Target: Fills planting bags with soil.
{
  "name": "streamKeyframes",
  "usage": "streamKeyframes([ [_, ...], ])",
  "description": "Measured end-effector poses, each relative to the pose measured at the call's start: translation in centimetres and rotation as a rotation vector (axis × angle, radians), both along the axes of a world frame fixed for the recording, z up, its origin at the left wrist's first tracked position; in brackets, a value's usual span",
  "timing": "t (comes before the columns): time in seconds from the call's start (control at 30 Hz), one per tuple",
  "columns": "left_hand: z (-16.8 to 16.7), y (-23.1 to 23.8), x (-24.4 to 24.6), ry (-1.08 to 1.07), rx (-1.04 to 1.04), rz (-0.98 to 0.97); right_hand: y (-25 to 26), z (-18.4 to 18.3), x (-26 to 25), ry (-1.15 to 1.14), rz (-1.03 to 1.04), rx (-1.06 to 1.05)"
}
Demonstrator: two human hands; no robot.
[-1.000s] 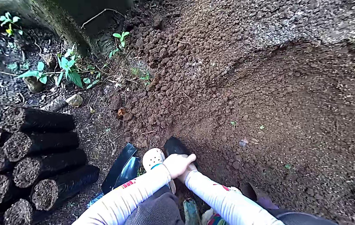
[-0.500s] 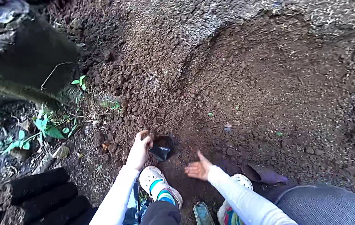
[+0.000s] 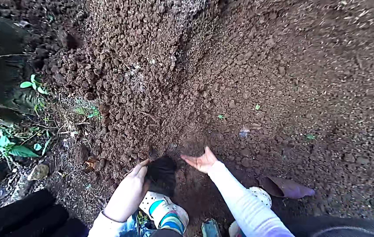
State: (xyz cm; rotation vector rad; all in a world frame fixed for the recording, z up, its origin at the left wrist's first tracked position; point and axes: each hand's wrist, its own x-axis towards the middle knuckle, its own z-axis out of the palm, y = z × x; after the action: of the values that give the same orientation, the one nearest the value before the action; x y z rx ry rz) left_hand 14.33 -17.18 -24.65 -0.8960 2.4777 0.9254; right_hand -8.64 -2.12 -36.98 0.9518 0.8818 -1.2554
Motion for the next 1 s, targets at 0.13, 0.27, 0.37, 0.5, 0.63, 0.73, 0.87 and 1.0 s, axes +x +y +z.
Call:
streamKeyframes([
  [0.13, -0.4, 1.5, -0.6, 0.014, 0.099, 0.087, -5.0, 0.4, -3.4, 0.173, -0.212, -0.006],
  [0.27, 2.0, 2.7, -2.9, -0.057, 0.331, 0.122, -8.5, -0.5, -6.0, 0.248, -0.547, -0.130],
  [0.37, 3.3, 3.8, -4.4, -0.076, 0.358, 0.048, -10.5, -0.3, -6.1, 0.266, -0.634, -0.155],
  [0.5, 4.9, 4.2, -5.6, -0.038, 0.429, 0.007, -11.9, -0.3, -5.8, 0.338, -0.587, -0.126],
  [0.63, 7.2, 2.4, -7.9, -0.004, 0.702, 0.174, -10.9, -0.1, -6.4, 0.386, -0.498, -0.198],
  [0.73, 5.5, 1.6, -10.6, 0.111, 0.798, 0.330, -10.2, 4.2, -7.8, 0.476, -0.377, -0.095],
  [0.87, 1.9, 1.7, -14.6, 0.093, 0.696, 0.314, -8.4, 9.4, -10.0, 0.572, -0.262, -0.100],
  [1.0, 2.7, 2.1, -16.6, -0.013, 0.329, 0.131, -5.3, 11.9, -9.9, 0.610, -0.143, -0.345],
])
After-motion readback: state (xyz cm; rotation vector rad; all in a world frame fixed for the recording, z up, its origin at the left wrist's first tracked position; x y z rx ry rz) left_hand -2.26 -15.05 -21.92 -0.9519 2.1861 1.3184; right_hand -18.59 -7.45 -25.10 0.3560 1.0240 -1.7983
